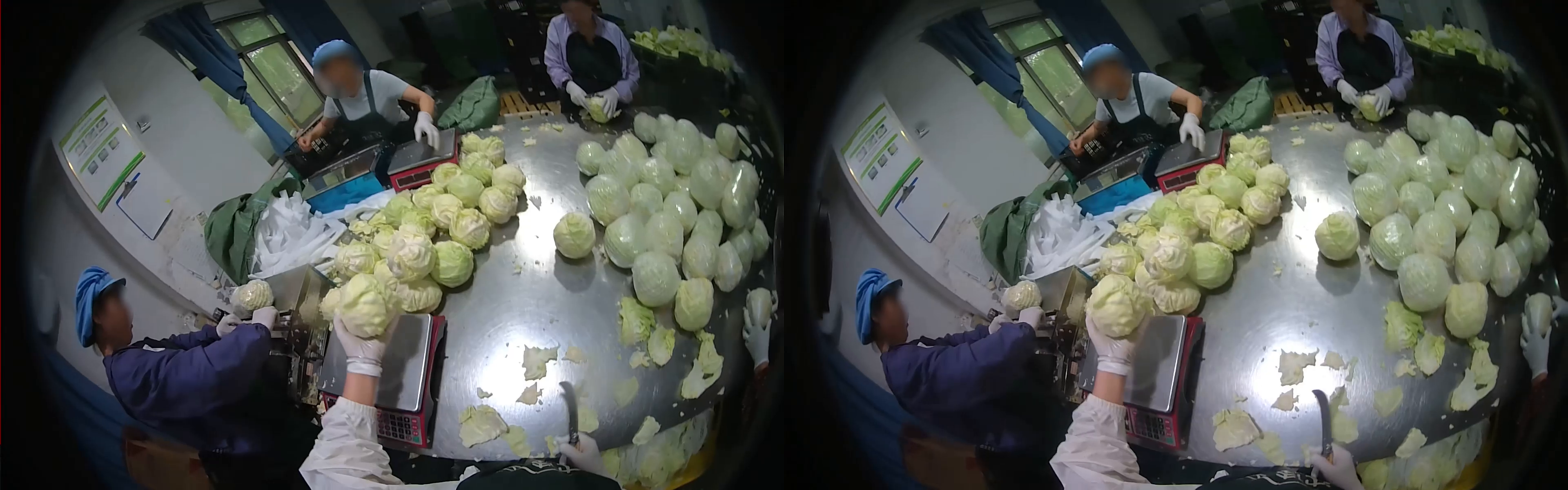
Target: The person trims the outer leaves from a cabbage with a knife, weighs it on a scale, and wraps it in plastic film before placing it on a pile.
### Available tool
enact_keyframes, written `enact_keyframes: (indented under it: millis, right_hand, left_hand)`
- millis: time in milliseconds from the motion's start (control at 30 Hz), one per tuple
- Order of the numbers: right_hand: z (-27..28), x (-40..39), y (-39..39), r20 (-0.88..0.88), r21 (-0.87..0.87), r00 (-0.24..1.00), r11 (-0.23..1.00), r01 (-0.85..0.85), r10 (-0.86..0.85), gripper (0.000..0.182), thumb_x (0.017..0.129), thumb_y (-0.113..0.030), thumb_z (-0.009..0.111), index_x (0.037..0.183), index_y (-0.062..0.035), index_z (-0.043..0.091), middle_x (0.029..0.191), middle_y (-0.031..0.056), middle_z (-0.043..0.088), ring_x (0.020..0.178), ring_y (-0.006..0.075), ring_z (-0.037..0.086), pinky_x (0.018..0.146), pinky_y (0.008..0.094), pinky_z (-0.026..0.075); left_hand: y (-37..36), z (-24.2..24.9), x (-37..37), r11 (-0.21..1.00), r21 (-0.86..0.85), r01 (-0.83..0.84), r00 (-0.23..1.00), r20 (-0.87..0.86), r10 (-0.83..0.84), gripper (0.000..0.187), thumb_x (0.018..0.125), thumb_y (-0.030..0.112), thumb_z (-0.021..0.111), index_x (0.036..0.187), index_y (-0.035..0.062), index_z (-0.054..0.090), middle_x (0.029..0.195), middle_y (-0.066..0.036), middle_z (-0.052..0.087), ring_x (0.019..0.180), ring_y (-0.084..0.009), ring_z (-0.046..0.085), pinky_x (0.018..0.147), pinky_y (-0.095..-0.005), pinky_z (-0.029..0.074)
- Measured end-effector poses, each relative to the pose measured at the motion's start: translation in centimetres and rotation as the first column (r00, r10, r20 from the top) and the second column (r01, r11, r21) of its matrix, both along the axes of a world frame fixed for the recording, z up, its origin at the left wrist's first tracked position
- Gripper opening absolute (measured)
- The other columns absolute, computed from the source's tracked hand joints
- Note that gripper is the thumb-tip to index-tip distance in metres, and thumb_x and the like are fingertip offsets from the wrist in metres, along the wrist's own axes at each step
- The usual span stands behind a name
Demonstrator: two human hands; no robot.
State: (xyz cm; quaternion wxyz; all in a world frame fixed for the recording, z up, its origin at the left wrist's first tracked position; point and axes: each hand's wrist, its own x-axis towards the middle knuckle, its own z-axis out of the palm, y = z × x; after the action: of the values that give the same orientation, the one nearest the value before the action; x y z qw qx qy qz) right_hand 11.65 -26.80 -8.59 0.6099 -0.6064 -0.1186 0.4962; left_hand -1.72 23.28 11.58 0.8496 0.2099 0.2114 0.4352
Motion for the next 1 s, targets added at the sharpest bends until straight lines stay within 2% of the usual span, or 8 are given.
enact_keyframes:
  millis: [367,567,600,633,767,800,867,1000]
  right_hand:
    - [1.4,-0.5,-0.1,-0.09,-0.175,0.991,0.977,-0.118,0.104,0.031,0.095,-0.02,0.068,0.124,-0.0104,0.065,0.093,0.0064,0.069,0.081,0.013,0.063,0.072,0.0308,0.051]
    - [2.2,-1.0,0.8,-0.055,-0.174,0.997,0.984,0.036,-0.046,0.02,0.094,-0.017,0.069,0.107,-0.0019,0.068,0.091,0.004,0.071,0.079,0.008,0.064,0.07,0.0246,0.05]
    - [2.8,-1.0,1.2,-0.037,-0.188,0.998,0.981,0.051,-0.059,0.019,0.094,-0.016,0.07,0.104,-0.0005,0.069,0.091,0.0036,0.071,0.078,0.0072,0.064,0.07,0.0236,0.05]
    - [5.0,-0.5,1.4,0.096,-0.359,0.991,0.932,-0.052,0.092,0.022,0.096,-0.022,0.069,0.105,-0.0027,0.069,0.085,-0.0013,0.067,0.077,0.005,0.059,0.068,0.0231,0.046]
    - [4.3,-0.8,1.2,-0.045,-0.254,0.997,0.964,-0.074,0.065,0.035,0.1,-0.036,0.065,0.106,-0.0015,0.066,0.081,-0.0022,0.059,0.079,0.006,0.054,0.073,0.0239,0.045]
    - [4.2,-0.7,1.2,-0.045,-0.23,0.997,0.97,-0.073,0.065,0.034,0.1,-0.036,0.066,0.105,-0.0018,0.066,0.078,-0.0026,0.057,0.076,0.0061,0.053,0.071,0.0243,0.044]
    - [3.1,-1.0,1.0,0.091,-0.167,0.996,0.986,0.027,-0.012,0.033,0.101,-0.036,0.064,0.096,-0.0032,0.062,0.078,-0.0012,0.059,0.072,0.0074,0.055,0.065,0.0269,0.045]
    - [-0.4,-0.6,0.0,0.286,-0.241,0.958,0.965,0.104,-0.032,0.029,0.099,-0.03,0.065,0.099,-0.0015,0.06,0.076,0.0028,0.061,0.07,0.0082,0.057,0.064,0.0295,0.046]
  left_hand:
    - [21.0,-7.8,0.4,0.968,-0.019,-0.251,0.822,-0.531,0.203,0.072,0.094,0.069,0.031,0.148,0.0251,0.048,0.151,-0.008,0.051,0.137,-0.0375,0.047,0.107,-0.0671,0.036]
    - [23.1,-10.6,-0.3,0.999,-0.035,0.032,0.96,-0.278,-0.041,0.071,0.095,0.063,0.038,0.141,0.0125,0.055,0.142,-0.013,0.058,0.128,-0.041,0.055,0.104,-0.0593,0.044]
    - [19.0,-7.0,0.9,0.994,-0.033,-0.105,0.788,-0.613,0.063,0.07,0.093,0.064,0.04,0.141,0.015,0.056,0.141,-0.012,0.059,0.13,-0.0387,0.054,0.102,-0.0586,0.044]
    - [21.1,-8.8,0.7,0.992,-0.088,-0.096,0.829,-0.558,0.031,0.07,0.092,0.063,0.04,0.143,0.0174,0.054,0.144,-0.012,0.057,0.133,-0.0372,0.052,0.103,-0.0571,0.043]
    - [22.4,-10.6,3.4,0.981,0.176,0.076,0.991,-0.124,-0.055,0.06,0.1,0.042,0.041,0.144,0.0024,0.05,0.141,-0.017,0.056,0.13,-0.0387,0.052,0.107,-0.0504,0.046]
    - [22.0,-10.0,4.4,0.794,0.607,0.014,0.921,-0.317,0.226,0.051,0.102,0.03,0.049,0.143,-0.0009,0.049,0.139,-0.015,0.055,0.13,-0.0329,0.051,0.107,-0.0447,0.045]
    - [8.2,-3.6,12.0,0.385,0.921,-0.054,0.703,-0.238,0.67,0.045,0.099,0.018,0.059,0.139,-0.0013,0.05,0.137,-0.014,0.054,0.128,-0.0276,0.05,0.109,-0.0412,0.041]
    - [-4.9,-2.2,22.1,-0.035,0.832,0.553,0.783,-0.505,0.362,0.07,0.086,0.021,0.08,0.144,0.0017,0.046,0.142,-0.015,0.048,0.128,-0.0253,0.049,0.11,-0.0375,0.038]
